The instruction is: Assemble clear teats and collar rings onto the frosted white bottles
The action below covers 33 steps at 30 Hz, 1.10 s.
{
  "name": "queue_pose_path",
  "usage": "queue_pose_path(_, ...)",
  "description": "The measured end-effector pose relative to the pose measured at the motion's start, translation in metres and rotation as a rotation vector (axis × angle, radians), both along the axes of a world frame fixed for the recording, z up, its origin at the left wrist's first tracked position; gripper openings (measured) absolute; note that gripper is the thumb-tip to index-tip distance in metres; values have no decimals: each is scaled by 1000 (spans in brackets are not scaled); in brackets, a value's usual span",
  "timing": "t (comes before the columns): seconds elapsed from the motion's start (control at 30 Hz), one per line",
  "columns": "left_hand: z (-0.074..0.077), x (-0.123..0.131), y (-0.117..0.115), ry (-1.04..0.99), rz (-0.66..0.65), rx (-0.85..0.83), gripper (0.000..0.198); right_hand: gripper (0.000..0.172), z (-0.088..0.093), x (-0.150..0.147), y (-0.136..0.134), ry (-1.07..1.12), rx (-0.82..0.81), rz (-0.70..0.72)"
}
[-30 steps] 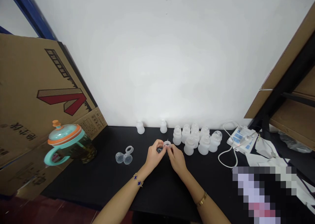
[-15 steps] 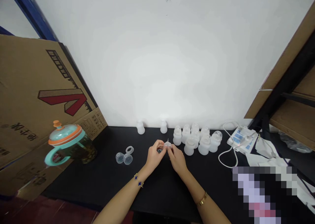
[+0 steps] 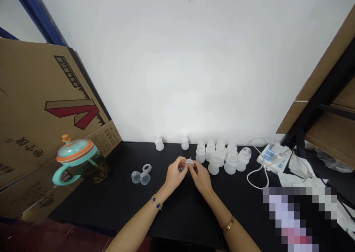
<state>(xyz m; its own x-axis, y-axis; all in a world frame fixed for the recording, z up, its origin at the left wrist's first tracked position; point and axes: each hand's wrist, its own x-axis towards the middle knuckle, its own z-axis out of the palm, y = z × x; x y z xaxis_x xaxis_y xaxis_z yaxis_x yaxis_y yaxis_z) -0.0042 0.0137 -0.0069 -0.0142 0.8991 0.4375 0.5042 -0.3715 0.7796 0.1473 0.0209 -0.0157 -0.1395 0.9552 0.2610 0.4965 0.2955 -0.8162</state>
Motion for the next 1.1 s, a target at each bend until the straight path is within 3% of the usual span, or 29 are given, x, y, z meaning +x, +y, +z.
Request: queue_pose_path(1.1, -2, -2, 1, -40, -9, -28, 6, 36, -1, -2, -3, 3, 39, 24)
